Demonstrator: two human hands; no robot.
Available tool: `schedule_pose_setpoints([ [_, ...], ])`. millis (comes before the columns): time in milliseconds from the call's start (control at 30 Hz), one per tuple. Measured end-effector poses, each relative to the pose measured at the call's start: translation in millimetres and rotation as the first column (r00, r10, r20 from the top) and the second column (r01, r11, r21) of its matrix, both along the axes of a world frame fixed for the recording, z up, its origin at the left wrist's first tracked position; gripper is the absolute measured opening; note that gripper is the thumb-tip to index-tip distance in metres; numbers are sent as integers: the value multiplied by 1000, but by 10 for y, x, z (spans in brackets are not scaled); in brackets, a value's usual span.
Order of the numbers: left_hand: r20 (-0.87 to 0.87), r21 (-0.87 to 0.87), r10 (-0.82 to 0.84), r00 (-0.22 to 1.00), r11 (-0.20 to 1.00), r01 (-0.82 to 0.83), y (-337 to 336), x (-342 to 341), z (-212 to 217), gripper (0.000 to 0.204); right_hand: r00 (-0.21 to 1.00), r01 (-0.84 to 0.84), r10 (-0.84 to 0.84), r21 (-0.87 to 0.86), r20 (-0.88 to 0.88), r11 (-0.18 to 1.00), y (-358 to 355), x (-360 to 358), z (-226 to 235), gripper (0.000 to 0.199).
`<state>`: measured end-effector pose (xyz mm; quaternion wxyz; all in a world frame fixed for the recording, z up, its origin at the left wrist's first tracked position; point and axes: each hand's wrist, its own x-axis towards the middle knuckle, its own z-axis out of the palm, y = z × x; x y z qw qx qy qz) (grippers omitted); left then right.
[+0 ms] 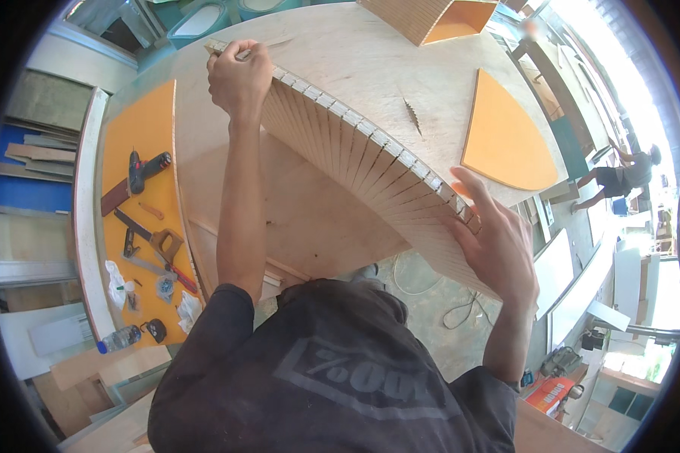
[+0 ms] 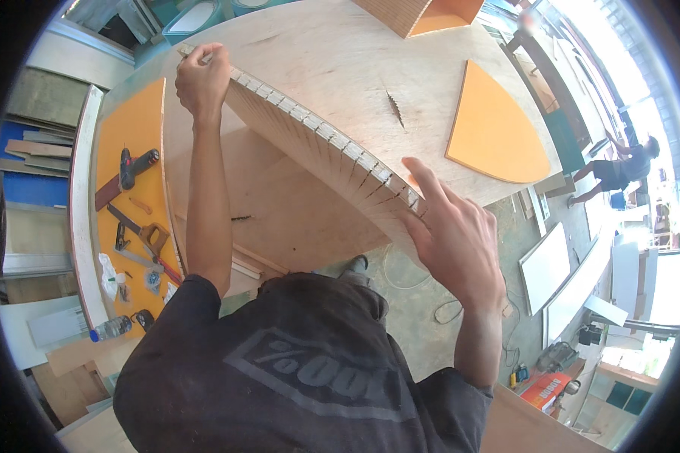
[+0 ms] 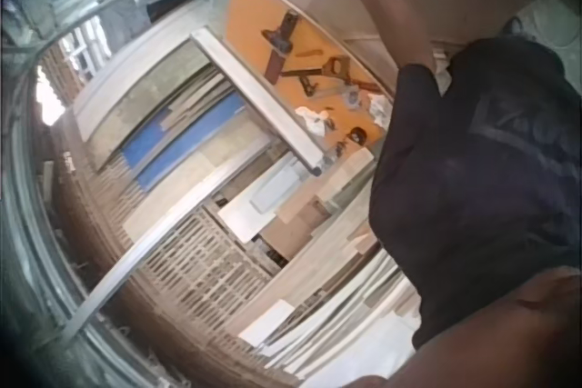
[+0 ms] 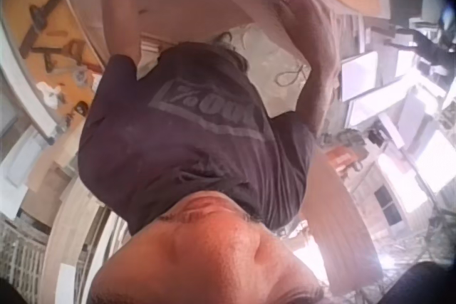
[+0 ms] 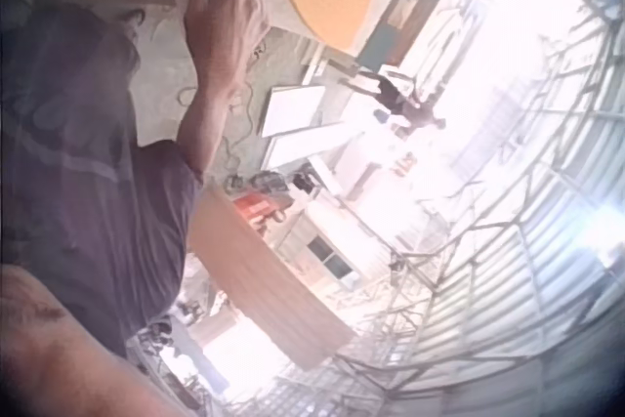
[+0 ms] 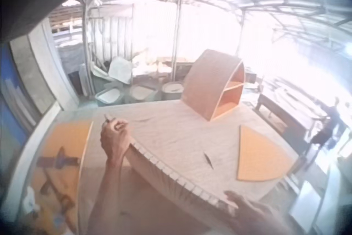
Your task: The person marks a wood piece, uses a pneumatic nailer on a yellow board, and handles a large curved wooden panel.
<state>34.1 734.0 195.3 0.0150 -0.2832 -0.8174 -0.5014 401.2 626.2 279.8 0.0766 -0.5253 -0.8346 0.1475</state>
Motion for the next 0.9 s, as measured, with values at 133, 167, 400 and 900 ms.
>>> schedule_pose_setpoints([
  [133, 34, 74, -138, 990, 988, 135, 177, -187, -158, 39, 996, -82, 85, 144, -15, 986, -136, 456, 42, 66],
  [167, 32, 89, -161, 986, 983, 158, 227, -210, -184, 43, 999, -35, 38, 90, -33, 995, -141, 581, 49, 65],
  [400, -153, 228, -130, 980, 960, 163, 559, -195, -451, 64, 992, 79, -77, 16, -102, 997, -241, 1244, 28, 56],
  [900, 244, 636, -361, 900, 760, 133, -35, 169, -1516, 80, 968, -95, 174, 379, -180, 920, -337, 1535, -12, 44],
])
